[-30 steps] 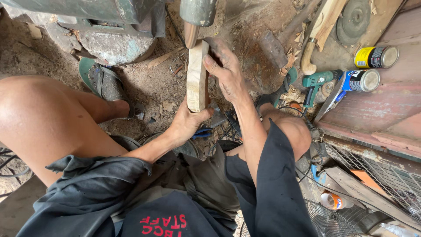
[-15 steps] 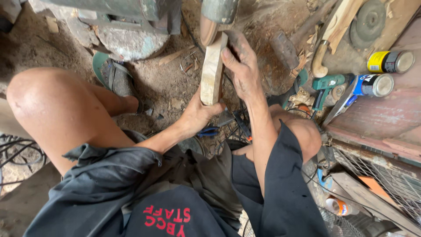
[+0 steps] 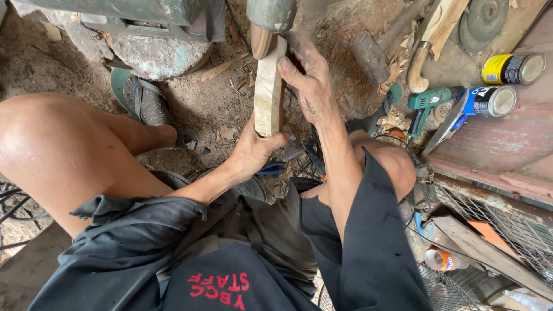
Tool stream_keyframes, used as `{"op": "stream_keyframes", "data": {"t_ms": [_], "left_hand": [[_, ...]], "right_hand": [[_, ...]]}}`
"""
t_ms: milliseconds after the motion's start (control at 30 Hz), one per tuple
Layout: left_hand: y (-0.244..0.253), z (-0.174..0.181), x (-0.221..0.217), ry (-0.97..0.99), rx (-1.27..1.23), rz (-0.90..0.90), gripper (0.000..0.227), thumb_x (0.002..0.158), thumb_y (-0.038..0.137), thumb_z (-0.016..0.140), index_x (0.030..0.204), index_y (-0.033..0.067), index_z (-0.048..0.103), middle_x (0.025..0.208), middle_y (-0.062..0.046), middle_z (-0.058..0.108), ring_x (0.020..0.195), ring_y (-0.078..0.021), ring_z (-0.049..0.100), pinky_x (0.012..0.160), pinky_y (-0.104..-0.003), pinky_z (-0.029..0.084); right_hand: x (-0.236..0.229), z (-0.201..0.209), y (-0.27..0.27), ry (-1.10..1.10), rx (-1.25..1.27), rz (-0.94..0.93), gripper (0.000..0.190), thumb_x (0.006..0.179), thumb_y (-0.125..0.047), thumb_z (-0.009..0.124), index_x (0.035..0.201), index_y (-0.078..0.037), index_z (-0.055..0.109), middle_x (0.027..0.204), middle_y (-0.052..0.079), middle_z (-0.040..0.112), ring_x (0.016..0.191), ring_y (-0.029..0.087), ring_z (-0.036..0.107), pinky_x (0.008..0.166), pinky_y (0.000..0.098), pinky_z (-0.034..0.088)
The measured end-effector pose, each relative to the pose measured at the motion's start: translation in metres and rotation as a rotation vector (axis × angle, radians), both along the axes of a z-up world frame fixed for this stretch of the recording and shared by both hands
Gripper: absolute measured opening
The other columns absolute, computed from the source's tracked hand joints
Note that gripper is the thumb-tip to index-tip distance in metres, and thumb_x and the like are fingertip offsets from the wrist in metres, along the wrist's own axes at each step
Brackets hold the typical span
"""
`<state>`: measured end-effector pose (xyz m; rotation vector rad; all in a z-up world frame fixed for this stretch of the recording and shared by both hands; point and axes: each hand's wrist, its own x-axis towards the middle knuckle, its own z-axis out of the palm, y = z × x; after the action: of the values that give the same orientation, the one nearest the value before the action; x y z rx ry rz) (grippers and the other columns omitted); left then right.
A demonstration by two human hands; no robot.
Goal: The person sits on the floor and uses a bench grinder to shape a small piece of wood. They repeatedly press the wood against the spinning wheel, rotating it to smooth different edges and surfaces.
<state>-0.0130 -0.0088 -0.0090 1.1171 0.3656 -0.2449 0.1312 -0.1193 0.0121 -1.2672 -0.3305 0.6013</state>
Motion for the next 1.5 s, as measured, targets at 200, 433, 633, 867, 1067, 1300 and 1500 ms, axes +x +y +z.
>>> {"op": "stream_keyframes", "data": {"t_ms": [200,433,633,867,1067,1300,1500], "left_hand": [[0.002,0.003,0.002,-0.012,0.015,0.000,0.057,0.083,0.007,0.075,0.134,0.0028,0.048,0.113,-0.005,0.061,0.104,-0.0161,0.059,0.094,-0.034,0.052],[0.002,0.004,0.016,-0.019,-0.033,0.048,0.057,0.083,0.008,0.074,0.133,0.0036,0.047,0.110,-0.003,0.058,0.101,-0.0148,0.058,0.089,-0.033,0.053],[0.006,0.003,0.023,-0.051,-0.019,0.035,0.054,0.084,0.005,0.074,0.132,0.0026,0.049,0.112,-0.004,0.059,0.104,-0.0155,0.058,0.093,-0.033,0.053],[0.012,0.004,0.026,-0.018,-0.073,0.009,0.064,0.083,0.006,0.074,0.140,0.0037,0.046,0.119,-0.005,0.059,0.110,-0.0167,0.059,0.099,-0.034,0.053],[0.008,0.007,0.019,-0.013,-0.075,0.043,0.067,0.085,0.006,0.074,0.144,0.0036,0.043,0.120,-0.007,0.058,0.111,-0.0177,0.057,0.099,-0.037,0.051],[0.012,0.010,0.026,-0.068,0.079,-0.025,0.076,0.080,0.005,0.072,0.146,0.0048,0.036,0.119,-0.004,0.060,0.112,-0.0158,0.060,0.100,-0.033,0.051],[0.008,0.007,0.045,-0.066,0.042,0.026,0.064,0.079,0.001,0.072,0.138,-0.0001,0.047,0.109,-0.006,0.059,0.102,-0.0183,0.059,0.095,-0.036,0.052]], "right_hand": [[0.002,0.000,0.002,-0.001,0.027,0.001,0.058,0.100,-0.024,0.077,0.147,0.002,0.053,0.143,0.016,0.061,0.135,0.026,0.056,0.122,0.0411,0.044],[0.014,-0.002,0.005,-0.069,0.023,-0.031,0.058,0.101,-0.026,0.076,0.146,0.000,0.053,0.142,0.015,0.061,0.136,0.025,0.056,0.122,0.0405,0.043],[0.022,-0.006,0.008,-0.117,0.047,-0.010,0.056,0.103,-0.027,0.076,0.146,0.001,0.053,0.143,0.014,0.062,0.138,0.025,0.055,0.125,0.0396,0.041],[0.023,-0.015,0.008,-0.083,0.077,-0.013,0.055,0.104,-0.028,0.075,0.146,0.000,0.053,0.140,0.013,0.061,0.135,0.024,0.054,0.122,0.0405,0.041],[0.020,-0.010,0.007,-0.088,0.045,0.005,0.057,0.104,-0.026,0.075,0.149,0.001,0.051,0.146,0.015,0.059,0.140,0.025,0.052,0.127,0.0428,0.039],[0.006,0.002,-0.004,-0.005,0.056,-0.072,0.065,0.105,-0.022,0.070,0.158,0.000,0.040,0.151,0.017,0.055,0.143,0.030,0.052,0.127,0.0471,0.040],[0.015,-0.005,-0.004,-0.020,0.135,0.003,0.082,0.107,-0.020,0.072,0.168,-0.004,0.020,0.171,0.017,0.032,0.160,0.028,0.031,0.136,0.0409,0.025]]}}
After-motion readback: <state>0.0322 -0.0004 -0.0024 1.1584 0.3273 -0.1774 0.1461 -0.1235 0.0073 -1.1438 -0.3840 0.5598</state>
